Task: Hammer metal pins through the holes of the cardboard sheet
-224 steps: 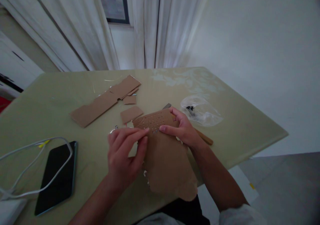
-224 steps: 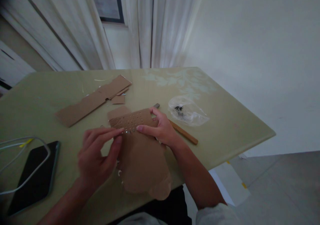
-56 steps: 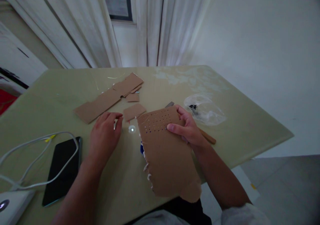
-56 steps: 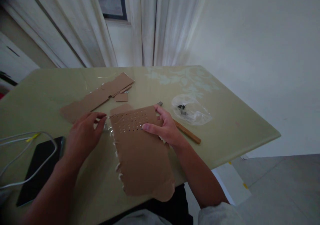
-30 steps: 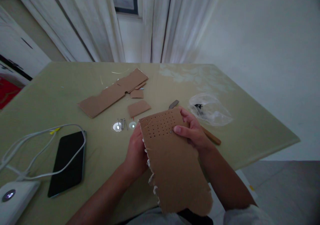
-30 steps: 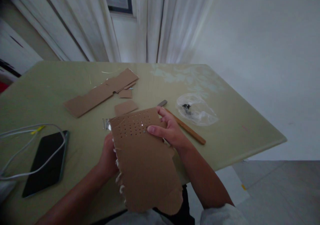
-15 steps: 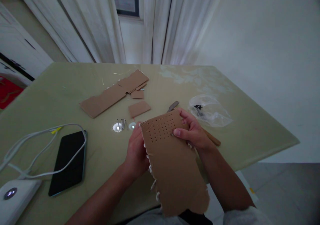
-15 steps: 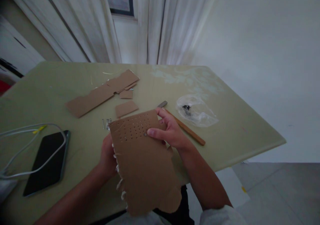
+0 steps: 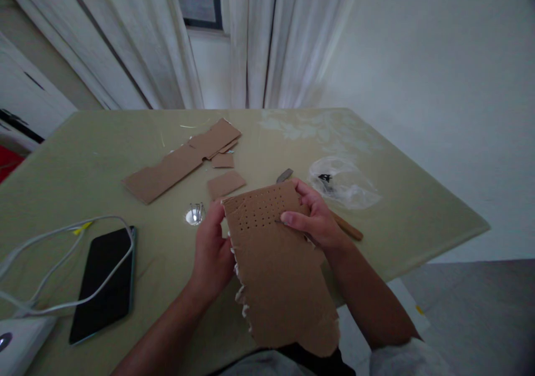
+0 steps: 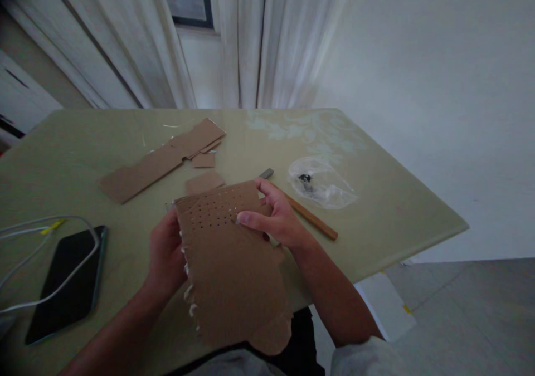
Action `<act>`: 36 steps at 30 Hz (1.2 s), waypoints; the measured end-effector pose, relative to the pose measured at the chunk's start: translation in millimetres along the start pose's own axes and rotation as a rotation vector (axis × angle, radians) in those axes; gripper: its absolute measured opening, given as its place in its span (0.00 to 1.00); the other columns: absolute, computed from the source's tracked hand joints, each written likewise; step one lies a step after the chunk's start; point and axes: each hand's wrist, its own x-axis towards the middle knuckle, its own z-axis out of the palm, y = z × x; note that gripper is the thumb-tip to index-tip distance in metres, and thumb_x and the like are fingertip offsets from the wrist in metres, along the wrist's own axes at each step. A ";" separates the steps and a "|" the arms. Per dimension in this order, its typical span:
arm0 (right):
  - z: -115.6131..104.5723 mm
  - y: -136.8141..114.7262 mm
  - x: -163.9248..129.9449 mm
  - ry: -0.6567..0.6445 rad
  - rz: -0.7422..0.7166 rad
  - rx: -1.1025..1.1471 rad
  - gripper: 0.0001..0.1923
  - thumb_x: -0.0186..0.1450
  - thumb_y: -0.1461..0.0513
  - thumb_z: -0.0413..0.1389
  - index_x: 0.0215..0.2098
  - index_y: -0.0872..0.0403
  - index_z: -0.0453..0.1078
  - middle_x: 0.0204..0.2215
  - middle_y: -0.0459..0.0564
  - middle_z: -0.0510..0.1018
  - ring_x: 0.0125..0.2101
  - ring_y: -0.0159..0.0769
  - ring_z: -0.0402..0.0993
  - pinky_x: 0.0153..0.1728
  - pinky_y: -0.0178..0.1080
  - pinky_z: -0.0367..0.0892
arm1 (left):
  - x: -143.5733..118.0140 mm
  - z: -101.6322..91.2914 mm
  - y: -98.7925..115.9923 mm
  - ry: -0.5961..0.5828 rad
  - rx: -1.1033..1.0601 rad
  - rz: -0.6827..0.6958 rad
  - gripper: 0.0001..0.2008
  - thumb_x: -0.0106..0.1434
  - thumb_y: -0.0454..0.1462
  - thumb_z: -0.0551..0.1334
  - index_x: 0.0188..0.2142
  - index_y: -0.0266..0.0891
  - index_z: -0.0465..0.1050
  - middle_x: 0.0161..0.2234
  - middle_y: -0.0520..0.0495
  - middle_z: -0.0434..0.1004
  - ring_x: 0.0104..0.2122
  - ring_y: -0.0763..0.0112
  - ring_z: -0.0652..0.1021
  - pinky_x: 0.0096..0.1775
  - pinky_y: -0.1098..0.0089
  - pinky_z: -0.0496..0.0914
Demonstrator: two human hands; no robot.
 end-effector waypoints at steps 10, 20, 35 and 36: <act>1.2 -2.5 4.5 0.071 -0.084 -0.195 0.25 0.61 0.54 0.76 0.51 0.48 0.72 0.39 0.47 0.84 0.34 0.38 0.83 0.30 0.35 0.78 | -5.3 -5.9 23.4 0.024 0.360 0.524 0.12 0.70 0.34 0.71 0.52 0.47 0.81 0.42 0.48 0.83 0.41 0.64 0.81 0.46 0.62 0.75; 8.7 -2.8 5.9 0.004 -0.093 -0.258 0.23 0.62 0.56 0.75 0.49 0.49 0.73 0.40 0.47 0.82 0.33 0.35 0.81 0.29 0.33 0.76 | -6.4 -2.7 13.2 -0.052 0.354 0.562 0.11 0.71 0.29 0.69 0.49 0.45 0.80 0.42 0.47 0.85 0.41 0.65 0.80 0.47 0.60 0.72; 4.0 4.1 3.3 0.066 -0.050 -0.025 0.28 0.63 0.52 0.74 0.56 0.47 0.69 0.40 0.47 0.86 0.33 0.36 0.85 0.34 0.37 0.82 | 41.8 -44.5 -12.9 0.162 0.492 -0.124 0.14 0.72 0.44 0.65 0.52 0.42 0.79 0.40 0.47 0.84 0.36 0.63 0.82 0.37 0.65 0.74; 3.7 4.5 2.6 0.069 -0.047 -0.025 0.28 0.64 0.52 0.74 0.56 0.47 0.69 0.39 0.46 0.86 0.31 0.36 0.85 0.34 0.36 0.82 | 46.1 -49.5 -18.7 0.111 0.600 -0.140 0.16 0.71 0.43 0.64 0.55 0.41 0.78 0.39 0.46 0.84 0.36 0.61 0.82 0.38 0.63 0.75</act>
